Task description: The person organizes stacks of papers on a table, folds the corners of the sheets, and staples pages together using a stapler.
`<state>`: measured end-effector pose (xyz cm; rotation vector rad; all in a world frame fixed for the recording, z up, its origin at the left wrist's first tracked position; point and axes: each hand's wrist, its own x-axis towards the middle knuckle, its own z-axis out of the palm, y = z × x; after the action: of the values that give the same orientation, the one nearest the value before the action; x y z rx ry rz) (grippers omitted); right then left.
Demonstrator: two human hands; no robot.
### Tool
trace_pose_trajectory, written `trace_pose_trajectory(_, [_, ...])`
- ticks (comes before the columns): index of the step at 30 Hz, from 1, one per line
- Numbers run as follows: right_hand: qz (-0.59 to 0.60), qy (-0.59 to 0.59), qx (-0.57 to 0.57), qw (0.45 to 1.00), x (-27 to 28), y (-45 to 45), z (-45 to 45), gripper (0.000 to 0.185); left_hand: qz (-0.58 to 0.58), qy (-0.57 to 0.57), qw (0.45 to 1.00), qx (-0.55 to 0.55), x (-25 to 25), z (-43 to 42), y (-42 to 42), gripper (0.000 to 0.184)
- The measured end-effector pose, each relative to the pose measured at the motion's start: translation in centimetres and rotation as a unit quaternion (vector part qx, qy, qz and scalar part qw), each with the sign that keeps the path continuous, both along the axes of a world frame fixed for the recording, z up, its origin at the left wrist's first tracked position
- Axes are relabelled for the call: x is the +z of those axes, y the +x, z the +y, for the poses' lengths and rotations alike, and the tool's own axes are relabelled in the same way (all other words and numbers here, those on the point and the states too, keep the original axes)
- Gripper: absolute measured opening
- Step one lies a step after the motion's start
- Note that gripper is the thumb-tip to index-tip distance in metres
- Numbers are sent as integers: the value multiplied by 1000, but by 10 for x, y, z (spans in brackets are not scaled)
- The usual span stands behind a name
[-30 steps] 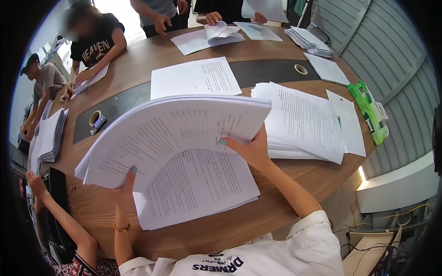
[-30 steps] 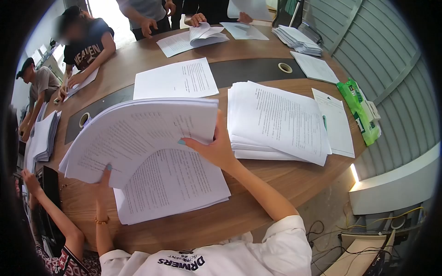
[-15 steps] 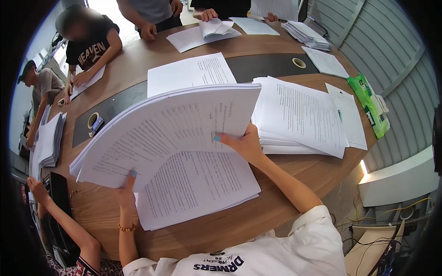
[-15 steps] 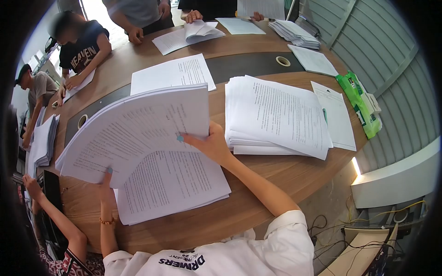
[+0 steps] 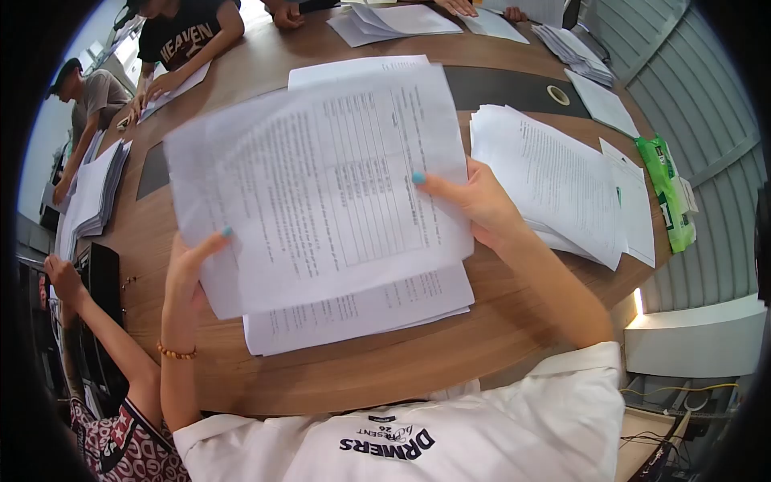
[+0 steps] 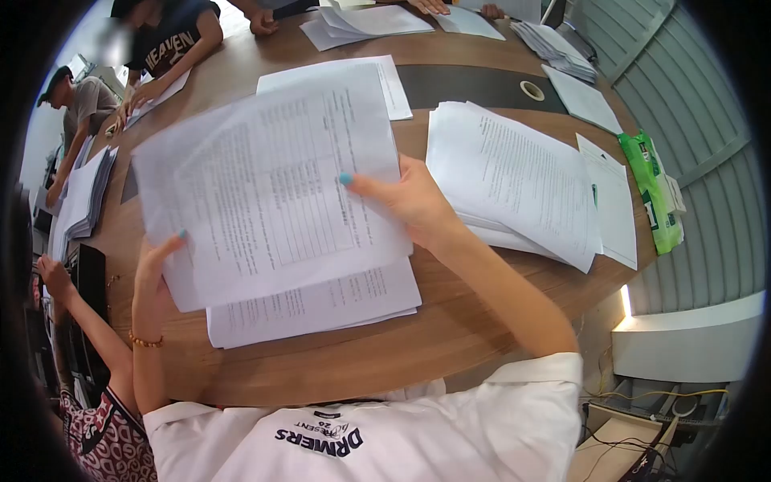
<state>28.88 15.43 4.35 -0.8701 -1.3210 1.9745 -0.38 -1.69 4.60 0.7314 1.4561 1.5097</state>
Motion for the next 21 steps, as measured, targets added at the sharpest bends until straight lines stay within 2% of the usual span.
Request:
trace_pose_trajectory(1, [1, -4, 1, 1000, -3, 2, -3, 36, -40, -47, 998, -17, -1, -2, -1, 45])
trace_pose_trajectory(2, [-34, -59, 10, 998, -8, 5, -8, 38, -40, -51, 998, -18, -3, -6, 2, 45])
trace_pose_trajectory(4, [-101, -141, 6, 985, -21, 10, -19, 41, -81, -139, 986, -35, -15, -13, 15, 47])
trace_pose_trajectory(7, [-90, -183, 15, 979, -40, 18, -29, 41, -118, -191, 972, -70, -36, -17, 14, 53])
trace_pose_trajectory(9, [-99, -172, 16, 980, -42, 19, -31, 39, -108, -191, 973, -66, -39, -18, 17, 52])
trace_pose_trajectory(11, [-119, -157, 14, 980, -36, 17, -33, 37, -16, -229, 972, -51, -35, -17, 19, 43])
trace_pose_trajectory(12, [-119, -157, 14, 980, -35, 17, -34, 37, -16, -229, 972, -52, -36, -19, 16, 43])
trace_pose_trajectory(14, [-135, -156, 10, 978, -34, 17, -36, 37, 65, -168, 982, -58, -40, -25, 8, 31])
trace_pose_trajectory(17, [-133, -142, 12, 981, -38, 18, -37, 38, 92, -217, 970, -56, -27, -29, 8, 21])
trace_pose_trajectory(21, [-209, -91, 27, 973, -33, 25, -33, 40, 179, -247, 947, -103, -25, -23, -1, 21])
